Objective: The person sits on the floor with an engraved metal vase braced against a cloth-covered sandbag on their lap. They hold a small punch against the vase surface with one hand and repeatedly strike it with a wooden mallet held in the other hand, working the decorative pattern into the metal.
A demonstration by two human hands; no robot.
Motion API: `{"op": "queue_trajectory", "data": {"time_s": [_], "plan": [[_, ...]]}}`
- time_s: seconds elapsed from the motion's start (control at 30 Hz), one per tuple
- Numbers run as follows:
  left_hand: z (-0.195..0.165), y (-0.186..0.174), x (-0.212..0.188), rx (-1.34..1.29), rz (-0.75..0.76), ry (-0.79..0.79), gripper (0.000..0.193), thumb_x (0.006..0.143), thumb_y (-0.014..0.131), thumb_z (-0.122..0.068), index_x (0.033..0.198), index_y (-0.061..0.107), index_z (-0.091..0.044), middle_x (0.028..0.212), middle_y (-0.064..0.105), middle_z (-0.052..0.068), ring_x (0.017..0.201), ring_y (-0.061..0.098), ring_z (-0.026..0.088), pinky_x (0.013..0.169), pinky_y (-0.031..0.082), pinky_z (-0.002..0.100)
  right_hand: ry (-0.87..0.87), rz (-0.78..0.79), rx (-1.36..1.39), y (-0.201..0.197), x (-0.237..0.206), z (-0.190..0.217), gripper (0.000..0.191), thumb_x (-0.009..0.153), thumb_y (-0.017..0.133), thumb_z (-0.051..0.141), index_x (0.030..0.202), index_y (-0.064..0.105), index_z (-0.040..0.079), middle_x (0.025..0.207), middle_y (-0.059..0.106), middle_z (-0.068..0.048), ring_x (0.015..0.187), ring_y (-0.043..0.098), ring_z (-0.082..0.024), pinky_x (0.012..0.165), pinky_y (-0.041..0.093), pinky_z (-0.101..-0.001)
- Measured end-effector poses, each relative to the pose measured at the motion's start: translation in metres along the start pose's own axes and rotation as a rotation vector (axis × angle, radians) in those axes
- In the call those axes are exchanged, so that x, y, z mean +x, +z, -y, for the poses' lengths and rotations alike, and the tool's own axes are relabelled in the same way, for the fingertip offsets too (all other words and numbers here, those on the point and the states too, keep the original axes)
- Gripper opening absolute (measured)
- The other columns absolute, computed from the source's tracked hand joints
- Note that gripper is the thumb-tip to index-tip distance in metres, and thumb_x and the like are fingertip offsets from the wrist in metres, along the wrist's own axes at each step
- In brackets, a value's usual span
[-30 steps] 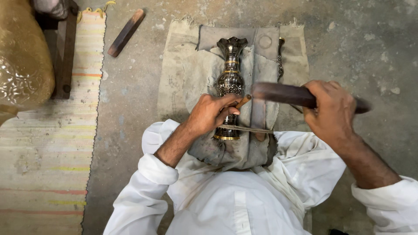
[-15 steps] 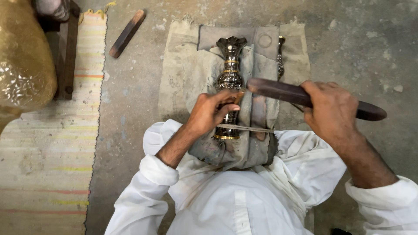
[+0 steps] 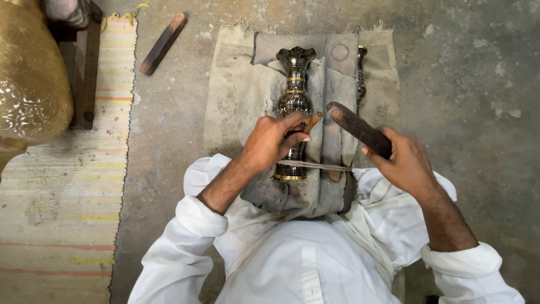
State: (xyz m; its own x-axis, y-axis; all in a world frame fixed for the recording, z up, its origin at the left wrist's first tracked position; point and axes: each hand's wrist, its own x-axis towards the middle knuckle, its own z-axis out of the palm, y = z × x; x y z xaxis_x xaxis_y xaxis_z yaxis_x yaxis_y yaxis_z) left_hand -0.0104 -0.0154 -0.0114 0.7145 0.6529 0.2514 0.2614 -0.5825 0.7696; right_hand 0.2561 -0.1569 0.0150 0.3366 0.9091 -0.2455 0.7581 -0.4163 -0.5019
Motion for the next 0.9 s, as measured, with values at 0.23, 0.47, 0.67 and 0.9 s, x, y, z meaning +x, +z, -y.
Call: {"op": "queue_trajectory", "data": {"time_s": [0.23,0.47,0.67,0.9], "plan": [[-0.004,0.000,0.001,0.060,-0.013,-0.022,0.035,0.091,0.079,-0.025,0.120,0.067,-0.009,0.086,0.077,0.012,0.070,0.075,0.033,0.063,0.058,0.043,-0.525,-0.439,-0.301,-0.025,0.005,0.009,0.041,0.076,0.078,0.004,0.116,0.068,0.006,0.105,0.073,-0.015,0.096,0.070,-0.033,0.085,0.053,-0.0449],[-0.002,0.000,-0.001,0.033,-0.020,-0.036,0.033,0.090,0.080,-0.023,0.116,0.067,-0.009,0.087,0.077,0.012,0.070,0.075,0.032,0.062,0.058,0.043,-0.495,-0.352,-0.386,-0.044,0.012,0.026,0.030,0.082,0.079,0.002,0.109,0.067,0.006,0.094,0.069,-0.012,0.090,0.068,-0.032,0.079,0.050,-0.0442],[0.001,0.001,-0.003,0.028,-0.023,-0.020,0.034,0.091,0.079,-0.024,0.119,0.066,-0.010,0.084,0.076,0.012,0.069,0.075,0.030,0.062,0.058,0.041,-0.302,-0.300,-0.162,-0.045,0.013,0.034,0.024,0.089,0.079,0.009,0.107,0.063,0.004,0.088,0.067,-0.013,0.080,0.068,-0.031,0.073,0.051,-0.0438],[0.004,0.001,-0.007,0.015,-0.056,0.013,0.034,0.093,0.078,-0.023,0.122,0.066,-0.010,0.087,0.077,0.011,0.070,0.075,0.030,0.062,0.058,0.040,-0.462,-0.318,-0.153,-0.048,0.017,0.030,0.027,0.087,0.078,0.006,0.111,0.065,0.001,0.094,0.068,-0.017,0.084,0.067,-0.032,0.077,0.051,-0.0448]]}}
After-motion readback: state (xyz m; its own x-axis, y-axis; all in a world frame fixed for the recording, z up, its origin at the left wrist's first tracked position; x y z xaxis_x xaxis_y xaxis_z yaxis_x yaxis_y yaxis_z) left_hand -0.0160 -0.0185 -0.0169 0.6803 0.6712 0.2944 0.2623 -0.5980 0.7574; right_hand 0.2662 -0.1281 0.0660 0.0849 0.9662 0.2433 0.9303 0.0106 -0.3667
